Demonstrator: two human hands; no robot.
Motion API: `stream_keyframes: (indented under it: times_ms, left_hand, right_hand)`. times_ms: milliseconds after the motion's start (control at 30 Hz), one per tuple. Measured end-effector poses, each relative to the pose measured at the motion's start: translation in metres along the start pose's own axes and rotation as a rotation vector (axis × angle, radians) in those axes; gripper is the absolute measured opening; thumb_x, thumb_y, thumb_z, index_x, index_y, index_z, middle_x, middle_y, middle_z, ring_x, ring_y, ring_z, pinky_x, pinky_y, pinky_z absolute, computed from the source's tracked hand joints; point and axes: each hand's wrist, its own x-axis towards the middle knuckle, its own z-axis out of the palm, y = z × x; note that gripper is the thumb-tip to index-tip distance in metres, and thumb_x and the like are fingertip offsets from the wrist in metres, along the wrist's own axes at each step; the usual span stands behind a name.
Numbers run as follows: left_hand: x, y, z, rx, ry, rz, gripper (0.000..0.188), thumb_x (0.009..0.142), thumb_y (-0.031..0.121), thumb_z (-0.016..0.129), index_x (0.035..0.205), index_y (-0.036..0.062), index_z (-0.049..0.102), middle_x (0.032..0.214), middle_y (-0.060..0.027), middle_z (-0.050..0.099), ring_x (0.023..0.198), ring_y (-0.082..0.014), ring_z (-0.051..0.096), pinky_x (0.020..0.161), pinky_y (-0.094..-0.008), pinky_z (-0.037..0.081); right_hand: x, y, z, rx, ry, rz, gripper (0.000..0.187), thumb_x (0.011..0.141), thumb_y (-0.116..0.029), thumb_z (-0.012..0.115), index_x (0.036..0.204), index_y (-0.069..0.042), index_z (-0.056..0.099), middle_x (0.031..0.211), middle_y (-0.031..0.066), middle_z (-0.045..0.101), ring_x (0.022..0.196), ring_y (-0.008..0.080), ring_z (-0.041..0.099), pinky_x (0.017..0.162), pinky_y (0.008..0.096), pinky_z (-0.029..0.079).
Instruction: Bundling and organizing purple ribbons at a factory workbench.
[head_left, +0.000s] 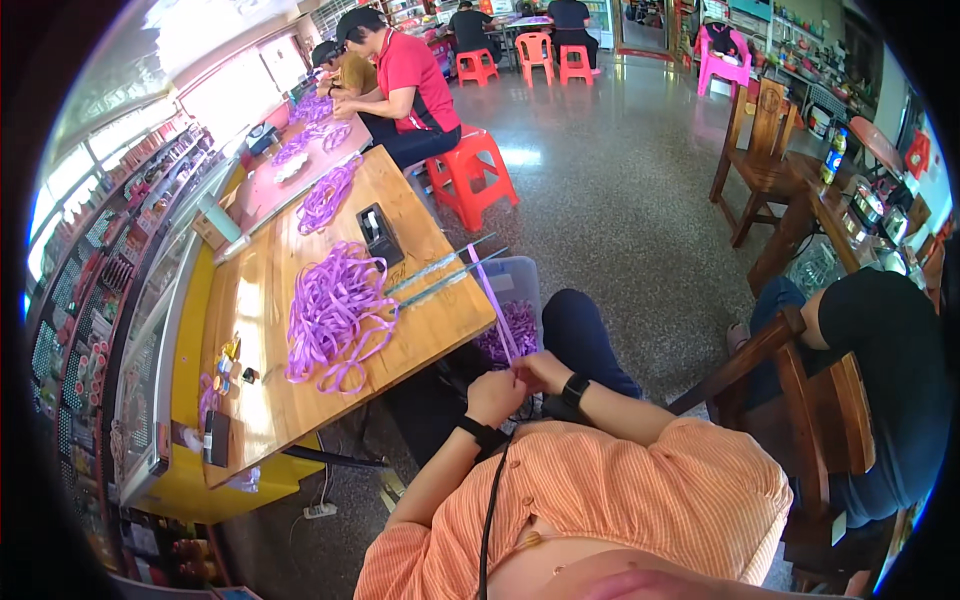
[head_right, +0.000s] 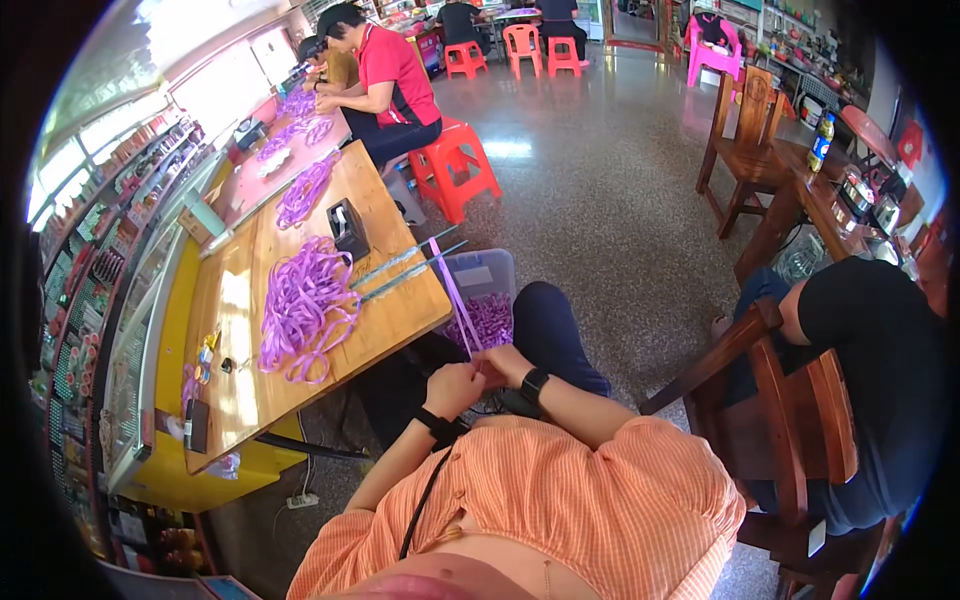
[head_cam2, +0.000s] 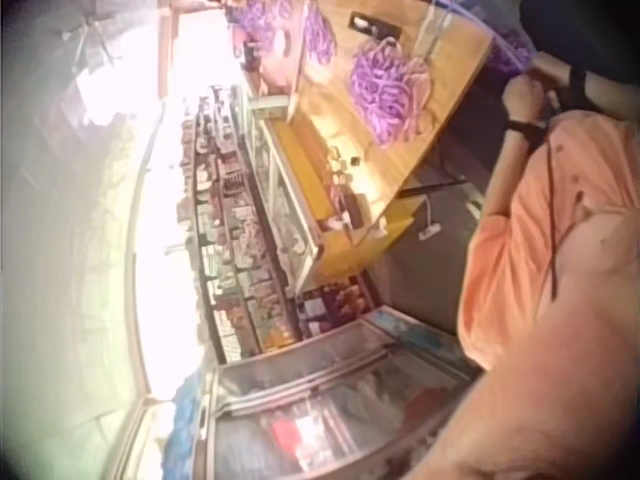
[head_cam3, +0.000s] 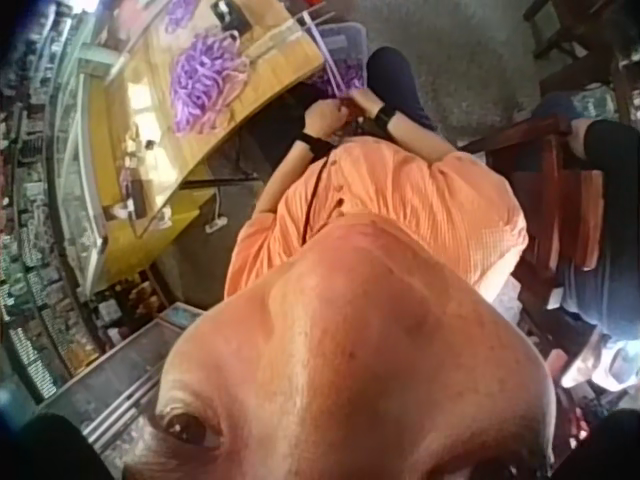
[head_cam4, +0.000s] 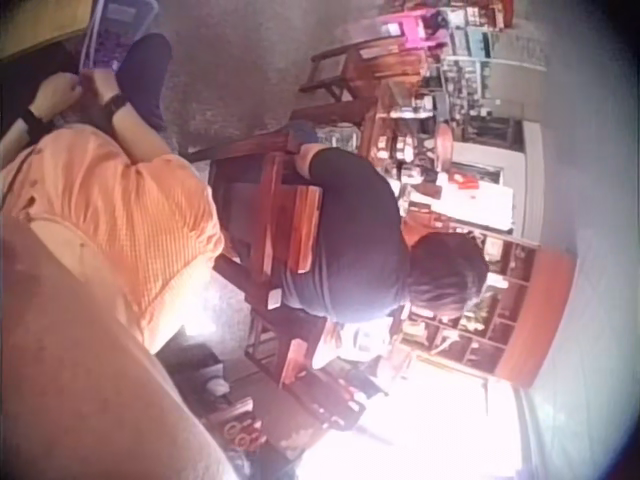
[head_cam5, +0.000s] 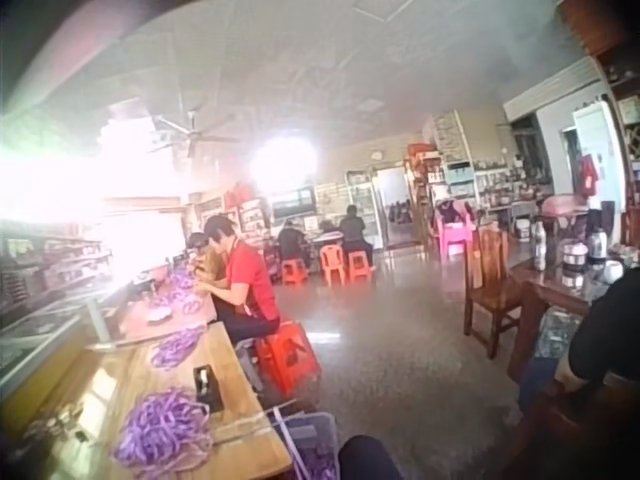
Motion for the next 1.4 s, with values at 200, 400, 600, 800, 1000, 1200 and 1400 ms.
stream_keyframes:
  times_ms: [200, 400, 600, 800, 1000, 1200, 1400]
  left_hand:
    - [-0.003, -0.002, -0.014, -0.231, 0.004, -0.009, 0.031, 0.086, 0.031, 0.058, 0.078, 0.0041, 0.071, 0.077, -0.02, 0.068, 0.071, -0.0395, 0.067, 0.065, -0.05, 0.054]
    - [0.003, -0.018, -0.022, -0.465, 0.045, 0.06, 0.036, 0.092, 0.033, 0.065, 0.075, 0.001, 0.069, 0.065, -0.0188, 0.063, 0.057, -0.0319, 0.064, 0.054, -0.0395, 0.048]
    - [0.004, -0.042, -0.01, -0.613, 0.051, -0.143, 0.027, 0.089, 0.029, 0.068, 0.09, 0.0031, 0.072, 0.08, -0.0168, 0.069, 0.069, -0.0282, 0.067, 0.064, -0.0366, 0.052]
    - [0.018, -0.043, 0.021, -0.827, -0.017, -0.047, 0.027, 0.088, 0.025, 0.07, 0.106, 0.0045, 0.072, 0.097, -0.0116, 0.07, 0.085, -0.0208, 0.067, 0.077, -0.0321, 0.053]
    - [0.039, -0.029, 0.018, -0.93, -0.248, -0.133, 0.022, 0.093, 0.022, 0.068, 0.104, 0.0023, 0.072, 0.088, -0.0007, 0.07, 0.074, -0.0066, 0.06, 0.067, -0.0228, 0.048]
    - [0.046, -0.023, 0.016, -1.144, -0.131, -0.228, 0.024, 0.093, 0.026, 0.068, 0.091, 0.0027, 0.074, 0.075, 0.0026, 0.066, 0.066, -0.0052, 0.056, 0.061, -0.0214, 0.045]
    - [0.047, -0.008, 0.003, -1.209, -0.179, -0.212, 0.028, 0.097, 0.025, 0.063, 0.088, 0.0006, 0.074, 0.077, 0.0002, 0.068, 0.065, -0.0059, 0.057, 0.062, -0.022, 0.047]
  right_hand:
    - [-0.006, -0.016, -0.004, -0.57, 0.093, -0.185, 0.025, 0.087, -0.024, 0.068, 0.075, -0.003, 0.072, 0.066, 0.0063, 0.068, 0.055, 0.0143, 0.063, 0.051, 0.0286, 0.051]
    - [-0.024, -0.029, 0.005, -0.817, -0.061, -0.114, 0.028, 0.09, -0.024, 0.066, 0.07, -0.005, 0.069, 0.06, 0.0039, 0.063, 0.049, 0.0132, 0.058, 0.044, 0.0273, 0.043]
    - [-0.011, -0.025, -0.003, -0.883, -0.183, 0.064, 0.042, 0.084, -0.044, 0.075, 0.071, -0.005, 0.069, 0.058, 0.0008, 0.061, 0.047, 0.0089, 0.053, 0.042, 0.0231, 0.038]
    - [-0.022, -0.026, -0.013, -0.783, -0.163, 0.116, 0.036, 0.085, -0.039, 0.075, 0.075, -0.005, 0.07, 0.061, -0.0005, 0.061, 0.045, 0.0067, 0.051, 0.041, 0.0214, 0.037]
    - [-0.026, -0.028, -0.028, -0.691, -0.168, 0.108, 0.034, 0.087, -0.035, 0.074, 0.071, -0.005, 0.068, 0.059, -0.001, 0.06, 0.044, 0.0057, 0.049, 0.04, 0.0211, 0.036]
    - [-0.042, -0.046, -0.026, -0.764, -0.192, 0.108, 0.04, 0.086, -0.042, 0.073, 0.074, -0.005, 0.069, 0.063, 0.0011, 0.064, 0.046, 0.0073, 0.051, 0.044, 0.0211, 0.039]
    - [-0.013, -0.087, -0.053, -0.555, -0.146, -0.162, 0.036, 0.097, -0.041, 0.06, 0.101, -0.006, 0.07, 0.081, -0.0009, 0.067, 0.064, 0.0057, 0.057, 0.058, 0.0198, 0.045]
